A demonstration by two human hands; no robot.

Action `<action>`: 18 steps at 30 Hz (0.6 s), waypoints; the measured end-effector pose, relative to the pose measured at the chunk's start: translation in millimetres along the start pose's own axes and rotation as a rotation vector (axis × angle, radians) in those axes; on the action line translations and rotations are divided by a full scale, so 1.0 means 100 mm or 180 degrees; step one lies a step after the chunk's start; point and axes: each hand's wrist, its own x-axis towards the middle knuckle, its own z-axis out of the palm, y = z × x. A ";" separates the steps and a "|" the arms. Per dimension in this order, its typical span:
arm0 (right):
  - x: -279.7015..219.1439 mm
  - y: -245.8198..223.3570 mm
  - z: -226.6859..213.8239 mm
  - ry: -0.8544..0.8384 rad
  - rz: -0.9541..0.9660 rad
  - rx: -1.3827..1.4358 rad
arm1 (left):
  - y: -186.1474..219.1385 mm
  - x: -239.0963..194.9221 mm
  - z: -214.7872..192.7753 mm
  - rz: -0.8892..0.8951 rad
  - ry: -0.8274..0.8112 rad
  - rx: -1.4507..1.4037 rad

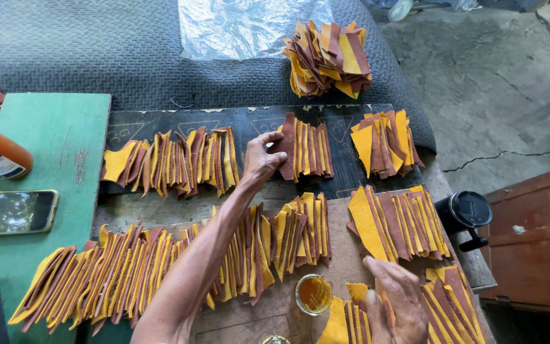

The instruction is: The person repeatedly picks up yellow and brown leather pieces, applies a liquid adhesive from a small jar to the edges, and stacks them into piles on a workbench. The person briefly pets a dog that walks into the frame.

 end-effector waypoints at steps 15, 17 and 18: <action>1.95 1.56 0.66 -0.0485 0.0352 -0.1634 | 0.43 -0.31 -0.05 0.0755 0.0423 0.1239; 1.99 1.66 0.77 -0.0592 0.0329 -0.1779 | 0.48 -0.40 -0.12 0.0824 0.0372 0.1189; 2.00 1.69 0.81 -0.0615 0.0385 -0.1826 | 0.50 -0.44 -0.15 0.0855 0.0348 0.1164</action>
